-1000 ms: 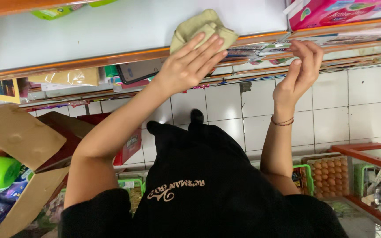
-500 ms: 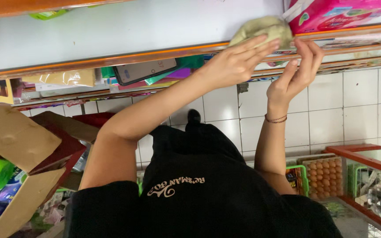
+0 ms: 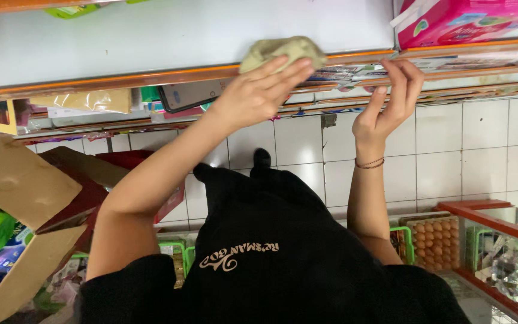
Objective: The person clears items from a retail shelf into a cardboard box, sprays a green bottle of liquid cleaner, and wipes the shelf surfaces using a cloth.
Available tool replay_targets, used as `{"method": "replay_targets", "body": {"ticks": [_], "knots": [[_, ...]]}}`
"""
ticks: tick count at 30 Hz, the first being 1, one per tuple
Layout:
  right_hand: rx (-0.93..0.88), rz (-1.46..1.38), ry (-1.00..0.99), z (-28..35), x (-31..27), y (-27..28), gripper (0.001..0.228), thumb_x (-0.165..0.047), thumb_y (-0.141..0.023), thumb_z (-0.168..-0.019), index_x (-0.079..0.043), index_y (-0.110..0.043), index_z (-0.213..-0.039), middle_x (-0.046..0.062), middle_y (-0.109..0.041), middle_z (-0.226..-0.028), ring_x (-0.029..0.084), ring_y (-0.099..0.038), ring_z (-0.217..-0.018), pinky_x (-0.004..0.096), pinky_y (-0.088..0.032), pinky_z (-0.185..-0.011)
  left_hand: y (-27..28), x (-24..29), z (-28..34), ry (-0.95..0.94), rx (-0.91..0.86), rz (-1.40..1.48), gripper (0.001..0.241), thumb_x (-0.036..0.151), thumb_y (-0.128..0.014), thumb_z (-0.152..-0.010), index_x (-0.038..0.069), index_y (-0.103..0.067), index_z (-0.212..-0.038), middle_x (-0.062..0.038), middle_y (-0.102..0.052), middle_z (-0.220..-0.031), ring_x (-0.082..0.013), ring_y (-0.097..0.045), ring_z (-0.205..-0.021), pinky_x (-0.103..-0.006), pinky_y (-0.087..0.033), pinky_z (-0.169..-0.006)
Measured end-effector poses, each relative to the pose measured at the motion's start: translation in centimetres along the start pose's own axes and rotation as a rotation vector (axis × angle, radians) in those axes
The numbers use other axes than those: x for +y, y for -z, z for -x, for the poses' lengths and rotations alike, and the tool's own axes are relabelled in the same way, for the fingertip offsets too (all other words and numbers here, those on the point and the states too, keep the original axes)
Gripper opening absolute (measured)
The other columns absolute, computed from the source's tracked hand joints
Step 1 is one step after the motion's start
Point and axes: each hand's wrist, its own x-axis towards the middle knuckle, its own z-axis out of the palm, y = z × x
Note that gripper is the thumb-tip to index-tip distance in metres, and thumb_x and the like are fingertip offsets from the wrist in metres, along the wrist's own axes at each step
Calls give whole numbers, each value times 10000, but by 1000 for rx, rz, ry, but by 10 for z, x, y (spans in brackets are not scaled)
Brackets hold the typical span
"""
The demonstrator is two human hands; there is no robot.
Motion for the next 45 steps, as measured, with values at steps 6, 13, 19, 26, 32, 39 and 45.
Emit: {"method": "replay_targets", "body": {"ticks": [6,13,19,26,32,39,45], "knots": [[70,28,42,0,-10,-10,426,-302,-456,-1101,35,-682,-1232,183,-571,-1273,338,-577,-1216,459,-480,-1064,-62,35,-74,2,5,76,313,11,-665,-831,-42,-782,-1117,-146,-486,-1605,-285,-317,-1575,-394,-219,-1344],[-27,-144,137,-1,-37,-53,419,-280,-467,-1104,60,-677,-1227,170,-536,-1287,338,-592,-1201,442,-516,-1027,36,-6,38,110,-97,-88,267,75,-703,-850,52,-780,-1104,-17,-530,-1635,-213,-347,-1568,-434,-202,-1344],[-105,-276,275,-8,-75,-93,373,-234,-472,-1061,54,-688,-1154,153,-532,-1227,331,-585,-1141,441,-516,-962,132,-31,126,293,-174,-304,470,28,-715,-865,65,-739,-1333,6,-515,-1588,-193,-406,-1564,-429,-197,-1370],[-175,-322,342,-10,-113,-118,368,-251,-486,-1079,55,-685,-1131,164,-540,-1205,340,-581,-1130,464,-501,-969,173,-40,230,626,-145,-419,370,0,-742,-911,36,-732,-1280,-5,-550,-1590,-266,-457,-1522,-485,-305,-1323],[-247,-365,333,1,-144,-144,405,-305,-474,-1110,38,-688,-1145,159,-541,-1201,332,-577,-1121,438,-496,-954,68,-3,217,1182,338,-46,805,-221,-528,-840,120,-507,-1569,-171,-174,-1713,-399,-202,-1614,-481,-316,-1352],[-347,-357,371,13,-183,-173,421,-331,-498,-1128,38,-700,-1135,165,-554,-1188,346,-567,-1143,464,-479,-996,45,-38,226,1415,823,-112,921,-222,-446,-797,195,-370,-1616,-141,-154,-1766,-339,-228,-1621,-335,-418,-1211],[-415,-359,419,18,-210,-203,408,-328,-519,-1120,33,-707,-1125,165,-568,-1169,347,-574,-1144,476,-472,-1015,90,-76,264,1447,1006,-155,948,-206,-393,-822,229,-334,-1662,-81,-201,-1722,-293,-174,-1630,-382,-208,-1349]]}}
